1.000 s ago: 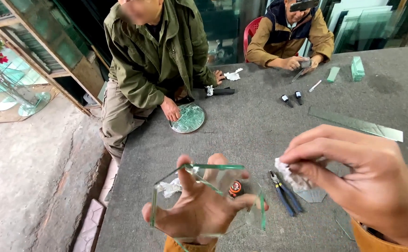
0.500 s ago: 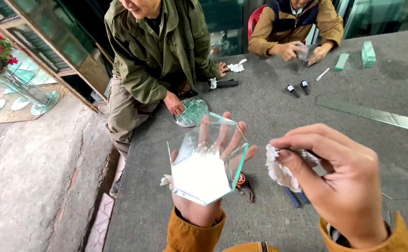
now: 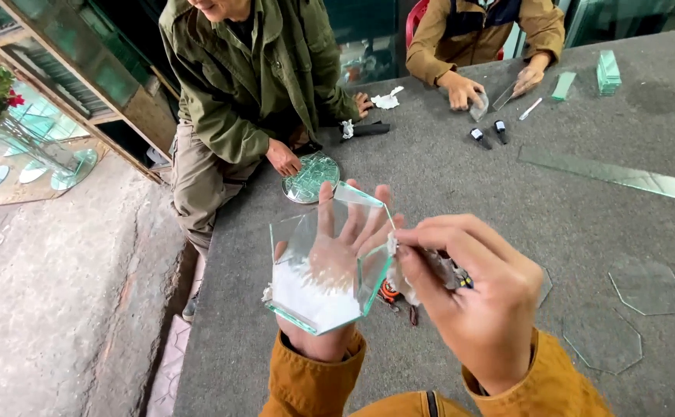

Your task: Cleaning small pieces of cut glass using a cloth in a workshop.

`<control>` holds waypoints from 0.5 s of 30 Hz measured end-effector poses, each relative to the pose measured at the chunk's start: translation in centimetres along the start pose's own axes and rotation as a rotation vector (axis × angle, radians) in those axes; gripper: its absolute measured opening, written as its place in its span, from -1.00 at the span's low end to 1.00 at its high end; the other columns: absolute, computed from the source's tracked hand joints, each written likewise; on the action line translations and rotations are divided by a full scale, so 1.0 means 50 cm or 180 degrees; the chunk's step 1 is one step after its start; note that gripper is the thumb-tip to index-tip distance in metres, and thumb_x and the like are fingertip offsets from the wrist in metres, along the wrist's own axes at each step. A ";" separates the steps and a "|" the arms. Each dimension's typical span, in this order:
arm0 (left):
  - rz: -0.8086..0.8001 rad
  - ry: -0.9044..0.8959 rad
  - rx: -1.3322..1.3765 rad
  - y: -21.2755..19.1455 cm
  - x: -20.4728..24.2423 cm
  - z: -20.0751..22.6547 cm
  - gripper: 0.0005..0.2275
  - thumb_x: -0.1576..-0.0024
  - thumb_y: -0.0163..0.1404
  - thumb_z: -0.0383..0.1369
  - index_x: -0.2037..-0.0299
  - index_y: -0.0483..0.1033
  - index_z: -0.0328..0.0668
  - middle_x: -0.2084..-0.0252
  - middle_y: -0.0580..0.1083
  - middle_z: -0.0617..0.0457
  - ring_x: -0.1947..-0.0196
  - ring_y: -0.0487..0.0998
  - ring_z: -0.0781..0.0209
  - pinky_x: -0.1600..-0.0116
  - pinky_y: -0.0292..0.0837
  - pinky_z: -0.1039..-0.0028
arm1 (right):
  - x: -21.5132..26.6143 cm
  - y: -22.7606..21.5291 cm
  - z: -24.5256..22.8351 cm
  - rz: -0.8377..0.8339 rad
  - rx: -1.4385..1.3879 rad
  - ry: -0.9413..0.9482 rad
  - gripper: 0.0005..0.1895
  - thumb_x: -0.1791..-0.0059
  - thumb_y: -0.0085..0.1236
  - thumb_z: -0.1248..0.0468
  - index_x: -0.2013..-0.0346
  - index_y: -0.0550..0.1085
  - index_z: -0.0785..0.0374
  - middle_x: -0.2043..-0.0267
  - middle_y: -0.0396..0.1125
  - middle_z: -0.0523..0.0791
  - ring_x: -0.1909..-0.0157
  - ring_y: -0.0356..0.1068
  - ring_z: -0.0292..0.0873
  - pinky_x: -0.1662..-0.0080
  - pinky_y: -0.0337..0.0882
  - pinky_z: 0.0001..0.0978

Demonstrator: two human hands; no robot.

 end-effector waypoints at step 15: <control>0.0028 -0.0035 0.0062 0.053 -0.016 -0.017 -0.26 -0.11 0.24 -0.37 -0.57 0.29 -0.07 -0.65 0.11 -0.33 -0.73 -0.20 -0.49 -0.64 -0.13 -0.43 | 0.010 0.009 -0.015 0.0219 -0.0195 -0.0169 -0.92 -0.09 0.26 0.38 0.23 0.65 0.34 0.20 0.54 0.00 0.24 0.55 -0.14 0.12 0.54 -0.38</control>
Point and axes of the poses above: each hand's wrist, its own x-axis away from the middle knuckle, its own y-axis out of the palm, z = x × y, the point moved 3 cm from there along -x, towards the middle knuckle
